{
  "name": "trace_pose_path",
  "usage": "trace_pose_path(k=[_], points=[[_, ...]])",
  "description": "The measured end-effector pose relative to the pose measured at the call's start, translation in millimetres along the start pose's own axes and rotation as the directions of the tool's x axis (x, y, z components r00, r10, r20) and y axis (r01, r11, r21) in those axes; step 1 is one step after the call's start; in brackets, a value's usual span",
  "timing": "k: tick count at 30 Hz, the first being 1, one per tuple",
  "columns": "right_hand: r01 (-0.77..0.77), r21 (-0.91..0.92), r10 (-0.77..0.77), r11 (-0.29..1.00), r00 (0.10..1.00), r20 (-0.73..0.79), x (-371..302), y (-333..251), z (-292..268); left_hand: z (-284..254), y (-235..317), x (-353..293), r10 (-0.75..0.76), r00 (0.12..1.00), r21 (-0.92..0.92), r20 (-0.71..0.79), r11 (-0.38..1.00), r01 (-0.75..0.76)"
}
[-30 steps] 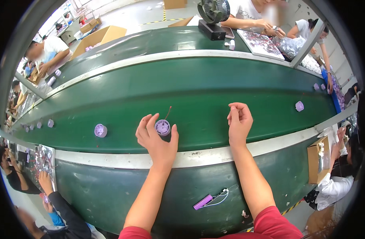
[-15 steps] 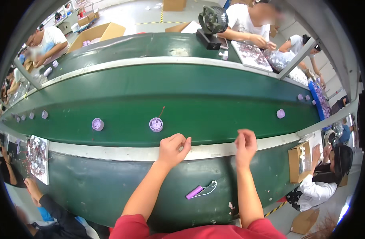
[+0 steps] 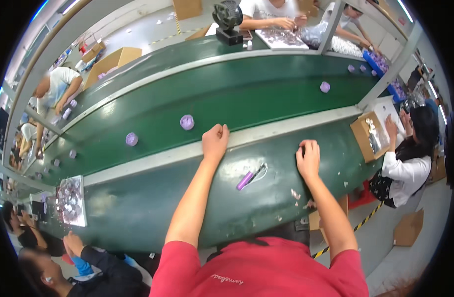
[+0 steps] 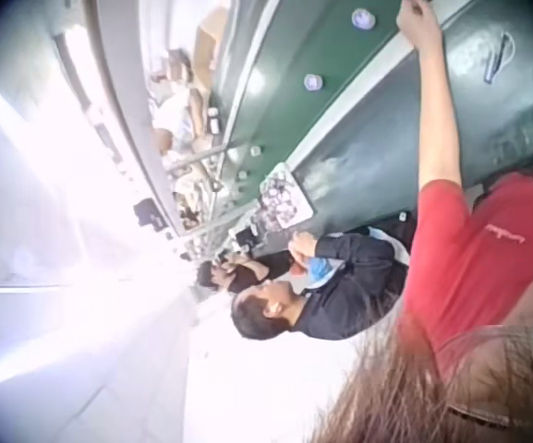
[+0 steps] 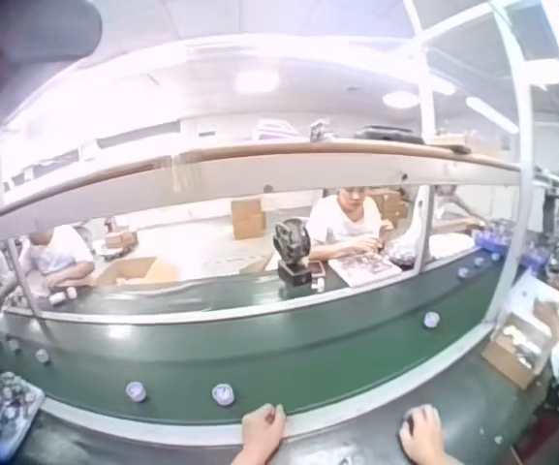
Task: Assemble small electronic components into purple plastic housings on an assembly line.
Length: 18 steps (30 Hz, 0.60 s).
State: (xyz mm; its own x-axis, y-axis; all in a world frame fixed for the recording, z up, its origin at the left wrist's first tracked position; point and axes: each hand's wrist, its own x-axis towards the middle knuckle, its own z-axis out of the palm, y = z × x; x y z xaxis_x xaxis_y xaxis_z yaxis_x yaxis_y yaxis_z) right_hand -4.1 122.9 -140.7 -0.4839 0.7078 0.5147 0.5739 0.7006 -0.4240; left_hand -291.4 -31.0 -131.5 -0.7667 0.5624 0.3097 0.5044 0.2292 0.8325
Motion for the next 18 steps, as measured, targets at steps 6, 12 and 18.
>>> trace_pose_path(k=[6,12,18], points=[[0.012,-0.444,0.183,0.896,0.901,0.394,23.5,-11.0,-7.1,-8.5,15.3,-63.3,0.061,0.988,0.045,0.144,0.997,-0.068],[-0.214,-0.473,0.308,0.855,0.943,0.128,57.7,15.1,25.8,-6.1,18.6,-68.6,0.022,0.969,0.076,0.247,0.996,-0.042],[-0.281,-0.223,0.277,0.934,0.960,-0.050,43.1,21.5,13.5,0.4,28.7,-78.1,0.106,0.973,0.097,0.206,0.987,-0.128]])
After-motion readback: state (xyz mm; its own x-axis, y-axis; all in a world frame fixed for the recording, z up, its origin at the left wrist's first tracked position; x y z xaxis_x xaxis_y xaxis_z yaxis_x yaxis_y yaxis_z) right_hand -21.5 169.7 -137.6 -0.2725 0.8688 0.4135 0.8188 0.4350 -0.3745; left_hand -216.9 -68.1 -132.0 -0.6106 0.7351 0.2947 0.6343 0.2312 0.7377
